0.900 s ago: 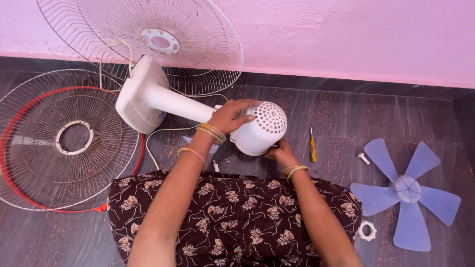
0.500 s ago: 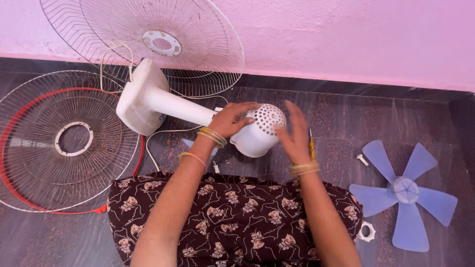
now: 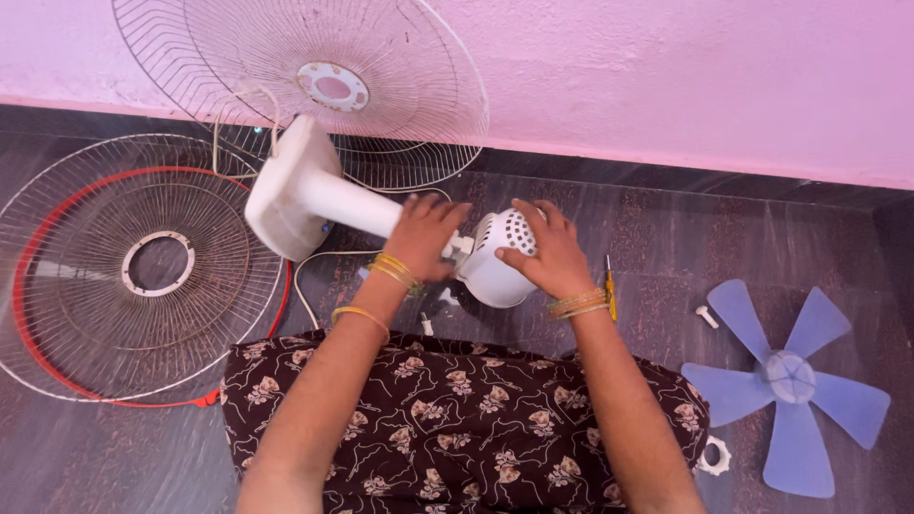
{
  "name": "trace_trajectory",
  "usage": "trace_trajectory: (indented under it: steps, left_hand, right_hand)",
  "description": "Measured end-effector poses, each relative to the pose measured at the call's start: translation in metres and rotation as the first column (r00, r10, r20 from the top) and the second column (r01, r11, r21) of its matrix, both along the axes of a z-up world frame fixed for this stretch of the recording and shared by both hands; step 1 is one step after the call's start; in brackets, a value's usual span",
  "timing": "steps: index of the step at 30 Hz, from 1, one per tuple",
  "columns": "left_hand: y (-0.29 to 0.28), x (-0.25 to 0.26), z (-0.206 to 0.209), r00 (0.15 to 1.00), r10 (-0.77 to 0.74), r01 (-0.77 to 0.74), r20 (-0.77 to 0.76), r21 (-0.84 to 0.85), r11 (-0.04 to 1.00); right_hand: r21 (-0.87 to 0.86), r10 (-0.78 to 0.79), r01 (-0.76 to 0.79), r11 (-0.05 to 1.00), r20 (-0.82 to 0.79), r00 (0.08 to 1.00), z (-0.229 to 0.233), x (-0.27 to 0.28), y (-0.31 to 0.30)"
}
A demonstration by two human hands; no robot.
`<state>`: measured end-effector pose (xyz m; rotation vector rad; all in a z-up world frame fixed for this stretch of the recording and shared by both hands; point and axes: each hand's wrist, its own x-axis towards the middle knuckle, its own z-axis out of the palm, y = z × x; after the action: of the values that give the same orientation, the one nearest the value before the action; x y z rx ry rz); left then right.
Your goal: The person assembles an electric fan by attaching the motor housing to the base, then securing the front wire cage with a nut. The fan blades and rear cage remain on the floor.
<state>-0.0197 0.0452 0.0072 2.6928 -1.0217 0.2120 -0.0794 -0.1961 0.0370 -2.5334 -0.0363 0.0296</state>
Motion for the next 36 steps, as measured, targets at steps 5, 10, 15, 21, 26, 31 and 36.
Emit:
trace_trajectory:
  steps: [5,10,15,21,26,31,36]
  left_hand:
    - [0.003,-0.004,0.009,0.995,0.065,-0.074,0.073,0.133,0.988]
    - [0.007,-0.002,0.002,0.994,0.025,-0.037,0.109,0.117,0.992]
    - [0.006,-0.004,-0.001,0.996,0.045,-0.055,0.076,0.137,0.989]
    - [0.006,-0.012,-0.001,0.987,0.081,-0.089,0.14,0.048,0.995]
    - [0.005,-0.015,-0.001,0.987,0.102,-0.105,0.124,0.025,0.994]
    - [0.0,-0.012,-0.005,0.984,0.12,-0.125,0.129,0.027,0.992]
    - [0.002,-0.011,-0.017,0.956,0.132,-0.135,0.264,-0.007,0.991]
  right_hand:
    - [-0.028,0.001,-0.002,1.0,-0.022,1.0,0.003,0.001,0.004]
    - [-0.036,0.034,-0.033,0.999,0.031,0.999,0.001,-0.003,0.005]
    - [-0.051,0.041,-0.038,0.998,0.041,0.998,0.001,-0.005,0.007]
    - [-0.074,0.026,-0.026,0.997,-0.004,1.0,-0.005,-0.001,0.0]
    - [0.336,-0.047,0.023,0.942,0.062,0.997,-0.009,0.002,-0.014]
    - [0.652,-0.296,0.41,0.638,-0.285,0.912,-0.018,-0.011,-0.027]
    - [0.757,-0.241,0.648,0.087,-0.615,0.751,-0.058,-0.028,-0.018]
